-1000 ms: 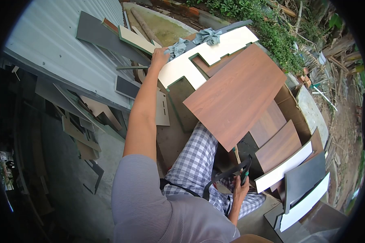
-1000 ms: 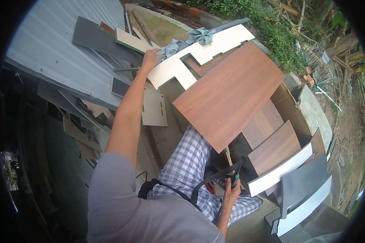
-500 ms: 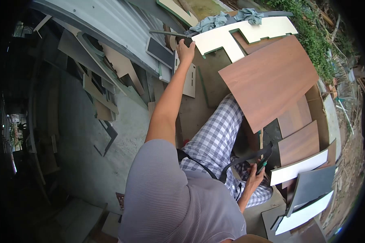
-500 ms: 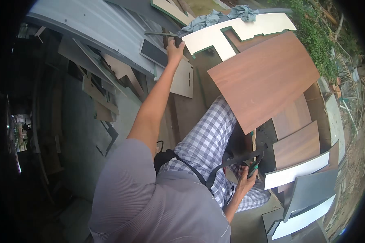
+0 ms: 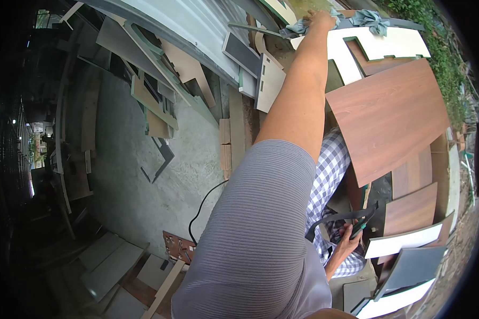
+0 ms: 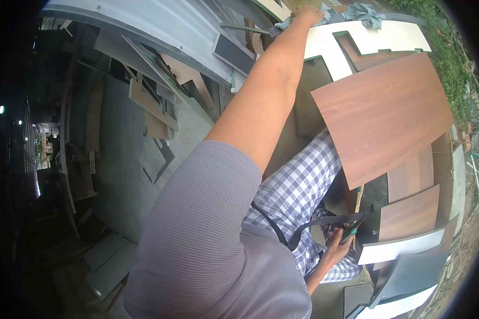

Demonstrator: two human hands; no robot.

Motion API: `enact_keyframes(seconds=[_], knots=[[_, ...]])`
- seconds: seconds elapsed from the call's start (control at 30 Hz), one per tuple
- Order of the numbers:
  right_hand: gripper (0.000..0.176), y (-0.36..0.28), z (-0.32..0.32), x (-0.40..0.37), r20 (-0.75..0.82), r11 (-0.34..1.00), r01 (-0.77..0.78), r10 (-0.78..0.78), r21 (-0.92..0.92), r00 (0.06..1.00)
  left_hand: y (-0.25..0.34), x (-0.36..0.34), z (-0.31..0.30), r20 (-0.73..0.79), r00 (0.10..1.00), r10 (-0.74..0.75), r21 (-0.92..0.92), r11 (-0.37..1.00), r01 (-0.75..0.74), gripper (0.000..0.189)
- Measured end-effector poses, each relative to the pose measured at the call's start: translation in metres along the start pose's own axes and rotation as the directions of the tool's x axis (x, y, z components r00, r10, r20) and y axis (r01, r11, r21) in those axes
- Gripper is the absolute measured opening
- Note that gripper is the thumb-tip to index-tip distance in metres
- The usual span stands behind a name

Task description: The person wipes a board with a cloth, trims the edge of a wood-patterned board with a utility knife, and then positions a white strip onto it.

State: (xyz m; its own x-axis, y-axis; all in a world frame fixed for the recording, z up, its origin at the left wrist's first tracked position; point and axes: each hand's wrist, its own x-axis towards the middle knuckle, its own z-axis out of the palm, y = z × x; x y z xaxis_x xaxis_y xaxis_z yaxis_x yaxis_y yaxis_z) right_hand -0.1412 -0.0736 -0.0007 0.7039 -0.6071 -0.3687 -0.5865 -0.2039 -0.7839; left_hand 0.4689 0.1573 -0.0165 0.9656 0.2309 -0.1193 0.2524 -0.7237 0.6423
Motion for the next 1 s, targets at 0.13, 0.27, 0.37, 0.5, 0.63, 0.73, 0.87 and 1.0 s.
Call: enact_keyframes(seconds=[0.13, 0.27, 0.37, 0.5, 0.63, 0.73, 0.87, 1.0], knots=[[0.04, -0.001, 0.001, 0.004, 0.015, 1.0, -0.02, 0.02, 0.002, 1.0, -0.03, 0.005, 0.01, -0.049, 0.998, -0.029, 0.065, 0.997, 0.032, 0.048], [0.04, -0.003, 0.004, 0.007, 0.031, 1.0, 0.013, -0.013, 0.004, 0.999, -0.044, -0.002, -0.007, -0.092, 0.996, 0.01, -0.001, 1.0, -0.01, 0.043], [0.039, -0.005, 0.007, 0.007, 0.03, 1.0, 0.017, -0.018, 0.017, 0.999, -0.052, -0.007, -0.016, -0.18, 0.984, -0.004, -0.073, 0.997, -0.009, 0.029], [0.038, -0.015, 0.009, 0.003, 0.028, 0.997, 0.049, -0.051, 0.052, 0.998, -0.064, -0.027, -0.026, -0.565, 0.825, -0.005, -0.328, 0.919, -0.219, 0.028], [0.038, -0.007, 0.005, 0.0, 0.009, 0.997, 0.066, -0.066, 0.029, 0.998, -0.084, -0.057, -0.059, -0.735, 0.678, 0.005, -0.393, 0.811, -0.433, 0.029], [0.037, -0.007, 0.006, -0.004, -0.008, 0.997, 0.06, -0.059, 0.046, 0.998, -0.115, -0.143, -0.102, -0.691, 0.722, 0.04, -0.465, 0.739, -0.487, 0.029], [0.032, -0.007, 0.008, -0.01, -0.01, 0.991, 0.13, -0.13, 0.029, 0.991, -0.211, -0.243, -0.115, -0.666, 0.735, -0.126, -0.401, 0.891, -0.211, 0.026], [0.034, -0.001, 0.003, -0.007, 0.017, 0.985, 0.173, -0.173, 0.024, 0.985, -0.37, -0.321, -0.086, -0.355, 0.895, -0.27, -0.199, 0.957, 0.21, 0.029]])
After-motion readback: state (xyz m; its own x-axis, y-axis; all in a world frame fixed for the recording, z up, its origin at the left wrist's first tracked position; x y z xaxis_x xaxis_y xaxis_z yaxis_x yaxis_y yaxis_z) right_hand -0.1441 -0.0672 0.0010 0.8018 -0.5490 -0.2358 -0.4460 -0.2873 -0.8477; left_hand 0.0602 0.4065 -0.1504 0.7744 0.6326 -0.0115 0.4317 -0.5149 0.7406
